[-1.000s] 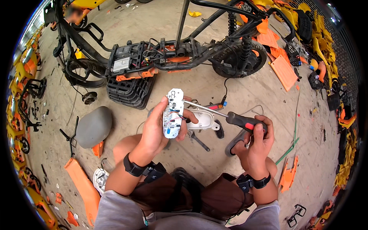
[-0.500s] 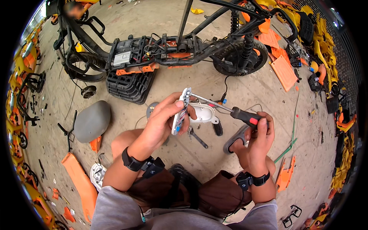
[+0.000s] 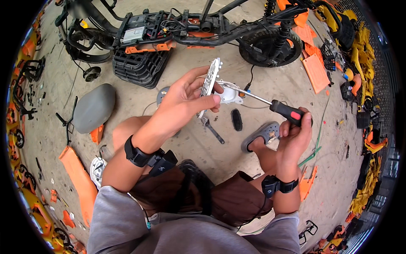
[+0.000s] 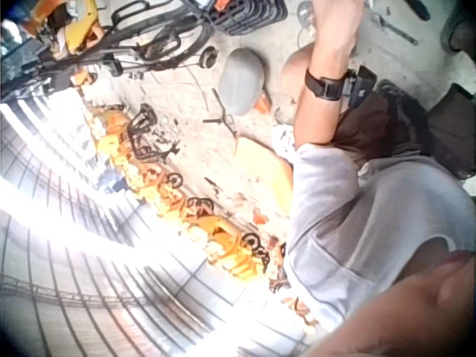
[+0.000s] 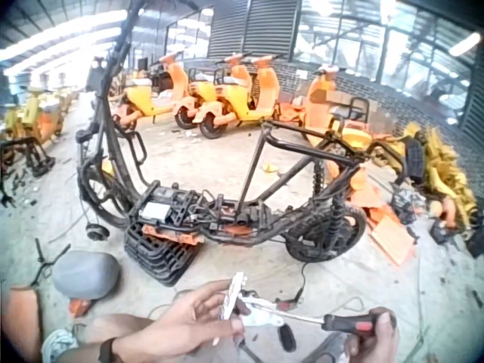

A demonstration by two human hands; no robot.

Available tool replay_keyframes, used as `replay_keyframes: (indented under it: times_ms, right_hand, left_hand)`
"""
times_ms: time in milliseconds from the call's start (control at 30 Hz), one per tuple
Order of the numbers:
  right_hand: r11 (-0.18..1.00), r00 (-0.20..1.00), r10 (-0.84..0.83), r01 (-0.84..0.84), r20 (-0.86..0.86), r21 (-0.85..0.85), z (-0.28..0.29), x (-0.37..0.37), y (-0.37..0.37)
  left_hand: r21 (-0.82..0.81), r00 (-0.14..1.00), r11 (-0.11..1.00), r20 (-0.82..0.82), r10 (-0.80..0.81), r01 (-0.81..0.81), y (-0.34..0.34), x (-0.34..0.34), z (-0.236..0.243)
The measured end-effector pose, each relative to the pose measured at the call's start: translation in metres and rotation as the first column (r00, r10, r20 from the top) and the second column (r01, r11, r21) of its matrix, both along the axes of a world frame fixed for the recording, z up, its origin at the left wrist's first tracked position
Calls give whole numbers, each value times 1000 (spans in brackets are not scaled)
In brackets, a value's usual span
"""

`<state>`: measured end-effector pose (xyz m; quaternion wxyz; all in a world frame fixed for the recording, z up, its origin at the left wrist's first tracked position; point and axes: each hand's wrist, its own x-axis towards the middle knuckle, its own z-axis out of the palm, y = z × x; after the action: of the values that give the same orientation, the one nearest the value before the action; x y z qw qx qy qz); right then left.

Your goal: The person sits on the floor and uses a screwdriver to remove screws from a white plastic housing. They separate the casing, inspect the internal components, and continue manipulating the parts with the screwdriver.

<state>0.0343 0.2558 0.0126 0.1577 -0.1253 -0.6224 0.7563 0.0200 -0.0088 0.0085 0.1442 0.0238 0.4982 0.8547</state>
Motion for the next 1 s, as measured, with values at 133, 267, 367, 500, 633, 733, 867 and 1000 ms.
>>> replay_keyframes:
  times_ms: [133, 267, 367, 500, 633, 733, 867, 1000]
  right_hand:
    - [990, 995, 11, 4, -103, 144, -4, 3, 3]
    - [970, 985, 29, 14, -171, 243, -5, 7, -4]
    - [934, 959, 80, 24, -271, 357, -18, 3, 2]
    - [913, 909, 91, 88, -407, 399, -13, 1, -1]
    - [972, 897, 81, 25, -434, 234, -3, -2, 0]
    - [991, 911, 89, -38, -404, 131, 4, 1, -1]
    - [935, 901, 207, -68, -381, 348, -7, 10, -3]
    - [688, 928, 343, -354, 146, 634, 2, 8, -25]
  left_hand:
    - [52, 996, 998, 85, -24, 20, 1, 0, 6]
    - [55, 993, 998, 109, -44, 38, 3, 0, 5]
    - [87, 987, 995, 152, -54, 41, 5, -2, 7]
    - [93, 982, 995, 184, -49, 33, 2, -3, 8]
    - [37, 987, 998, 152, -56, 51, 2, -4, 2]
    - [5, 987, 998, 149, -58, 58, 4, -4, 1]
    - [82, 978, 994, 186, -89, 74, 5, -5, 4]
    - [132, 972, 989, 218, -91, 63, 9, -4, 7]
